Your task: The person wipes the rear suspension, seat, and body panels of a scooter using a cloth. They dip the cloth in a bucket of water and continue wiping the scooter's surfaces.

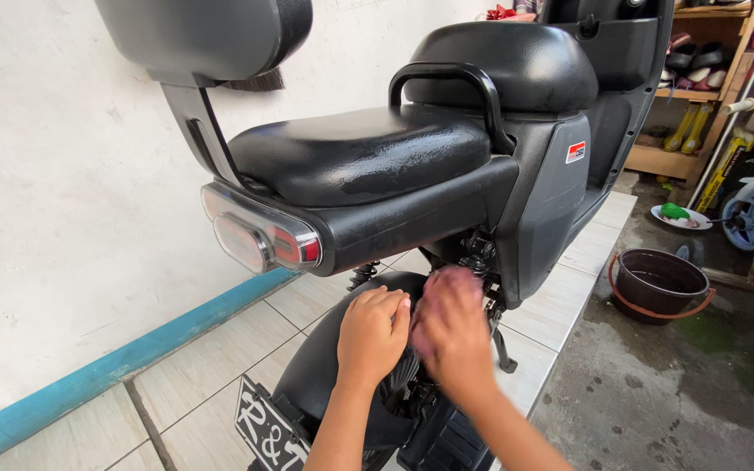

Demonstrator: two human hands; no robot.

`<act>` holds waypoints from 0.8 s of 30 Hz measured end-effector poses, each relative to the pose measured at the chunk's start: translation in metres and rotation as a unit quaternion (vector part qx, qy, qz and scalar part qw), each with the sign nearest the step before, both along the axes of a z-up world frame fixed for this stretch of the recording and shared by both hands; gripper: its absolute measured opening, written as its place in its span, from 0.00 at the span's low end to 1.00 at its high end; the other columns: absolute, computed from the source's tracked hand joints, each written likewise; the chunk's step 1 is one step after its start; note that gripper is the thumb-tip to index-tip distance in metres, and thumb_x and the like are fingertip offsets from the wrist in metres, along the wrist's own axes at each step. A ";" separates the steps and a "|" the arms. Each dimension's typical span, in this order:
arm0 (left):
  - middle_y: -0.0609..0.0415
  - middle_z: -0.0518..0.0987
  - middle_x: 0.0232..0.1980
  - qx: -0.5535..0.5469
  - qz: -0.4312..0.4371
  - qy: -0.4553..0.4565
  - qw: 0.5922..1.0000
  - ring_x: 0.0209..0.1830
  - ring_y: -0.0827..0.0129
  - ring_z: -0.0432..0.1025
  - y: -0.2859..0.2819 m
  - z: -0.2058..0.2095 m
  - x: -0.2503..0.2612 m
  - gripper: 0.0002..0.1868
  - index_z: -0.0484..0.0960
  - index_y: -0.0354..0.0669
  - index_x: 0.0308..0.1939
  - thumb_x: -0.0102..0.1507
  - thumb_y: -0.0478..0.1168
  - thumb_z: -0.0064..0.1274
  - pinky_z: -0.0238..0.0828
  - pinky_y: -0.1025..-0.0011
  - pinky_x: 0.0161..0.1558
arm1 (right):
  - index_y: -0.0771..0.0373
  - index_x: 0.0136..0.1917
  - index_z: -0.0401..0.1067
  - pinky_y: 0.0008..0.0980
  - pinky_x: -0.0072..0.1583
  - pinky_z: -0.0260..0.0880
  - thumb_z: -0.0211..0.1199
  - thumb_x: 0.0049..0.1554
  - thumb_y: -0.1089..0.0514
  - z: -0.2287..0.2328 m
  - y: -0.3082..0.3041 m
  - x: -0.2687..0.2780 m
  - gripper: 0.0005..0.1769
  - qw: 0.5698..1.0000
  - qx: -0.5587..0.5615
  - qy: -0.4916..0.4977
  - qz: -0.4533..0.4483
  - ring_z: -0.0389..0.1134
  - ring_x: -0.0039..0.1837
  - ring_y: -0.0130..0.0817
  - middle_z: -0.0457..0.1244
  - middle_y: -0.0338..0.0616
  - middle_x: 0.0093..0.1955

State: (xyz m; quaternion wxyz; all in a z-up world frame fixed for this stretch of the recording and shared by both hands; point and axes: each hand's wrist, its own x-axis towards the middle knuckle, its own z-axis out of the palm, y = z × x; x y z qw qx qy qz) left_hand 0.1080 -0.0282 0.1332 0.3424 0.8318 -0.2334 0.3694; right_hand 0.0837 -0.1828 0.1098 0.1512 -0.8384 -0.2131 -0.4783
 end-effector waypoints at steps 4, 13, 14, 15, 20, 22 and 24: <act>0.50 0.86 0.46 -0.080 -0.003 0.056 0.995 0.56 0.56 0.77 0.002 0.003 0.000 0.12 0.89 0.40 0.41 0.64 0.42 0.52 0.70 0.62 0.57 | 0.68 0.51 0.72 0.57 0.72 0.56 0.69 0.40 0.62 -0.057 0.013 -0.025 0.24 0.996 -0.053 0.021 0.062 0.58 0.73 0.60 0.62 0.62 0.64; 0.45 0.82 0.58 -0.258 -0.096 0.113 0.955 0.55 0.58 0.79 0.011 0.019 -0.003 0.32 0.72 0.42 0.66 0.58 0.40 0.60 0.72 0.65 0.55 | 0.67 0.54 0.73 0.46 0.64 0.67 0.69 0.36 0.66 -0.027 -0.001 -0.026 0.29 0.988 0.000 0.052 0.143 0.66 0.63 0.56 0.65 0.54 0.59; 0.44 0.82 0.57 -0.261 -0.094 0.126 0.952 0.54 0.58 0.79 0.011 0.019 -0.005 0.36 0.70 0.42 0.67 0.56 0.40 0.61 0.72 0.65 0.54 | 0.67 0.58 0.73 0.46 0.63 0.66 0.70 0.38 0.67 -0.013 -0.005 -0.022 0.32 0.993 0.048 0.006 0.103 0.66 0.62 0.56 0.65 0.55 0.64; 0.44 0.82 0.57 -0.264 -0.092 0.138 0.950 0.53 0.58 0.79 0.011 0.019 -0.005 0.39 0.67 0.43 0.69 0.54 0.40 0.63 0.72 0.65 0.54 | 0.63 0.59 0.74 0.45 0.65 0.67 0.69 0.39 0.69 0.003 -0.011 -0.013 0.31 0.996 0.064 -0.022 0.056 0.66 0.65 0.55 0.65 0.52 0.64; 0.45 0.86 0.52 -0.241 -0.130 0.118 0.955 0.53 0.60 0.81 0.011 0.011 -0.001 0.27 0.79 0.40 0.59 0.56 0.40 0.64 0.74 0.67 0.56 | 0.57 0.60 0.76 0.52 0.68 0.61 0.69 0.30 0.63 0.030 -0.020 0.005 0.39 0.997 0.025 -0.057 -0.045 0.58 0.72 0.67 0.58 0.61 0.72; 0.46 0.87 0.49 -0.224 -0.124 0.113 0.960 0.51 0.62 0.82 0.012 0.010 0.002 0.20 0.84 0.38 0.53 0.58 0.40 0.63 0.75 0.68 0.55 | 0.60 0.59 0.77 0.53 0.68 0.60 0.67 0.32 0.69 0.006 -0.011 -0.001 0.37 0.999 0.034 -0.012 -0.021 0.56 0.73 0.69 0.58 0.63 0.71; 0.49 0.88 0.46 -0.211 -0.110 0.119 0.964 0.49 0.64 0.83 0.013 0.008 0.000 0.15 0.87 0.38 0.47 0.59 0.41 0.63 0.75 0.69 0.53 | 0.68 0.59 0.73 0.51 0.70 0.60 0.71 0.44 0.63 -0.030 0.000 -0.005 0.28 0.998 0.038 0.022 0.038 0.60 0.73 0.60 0.61 0.57 0.68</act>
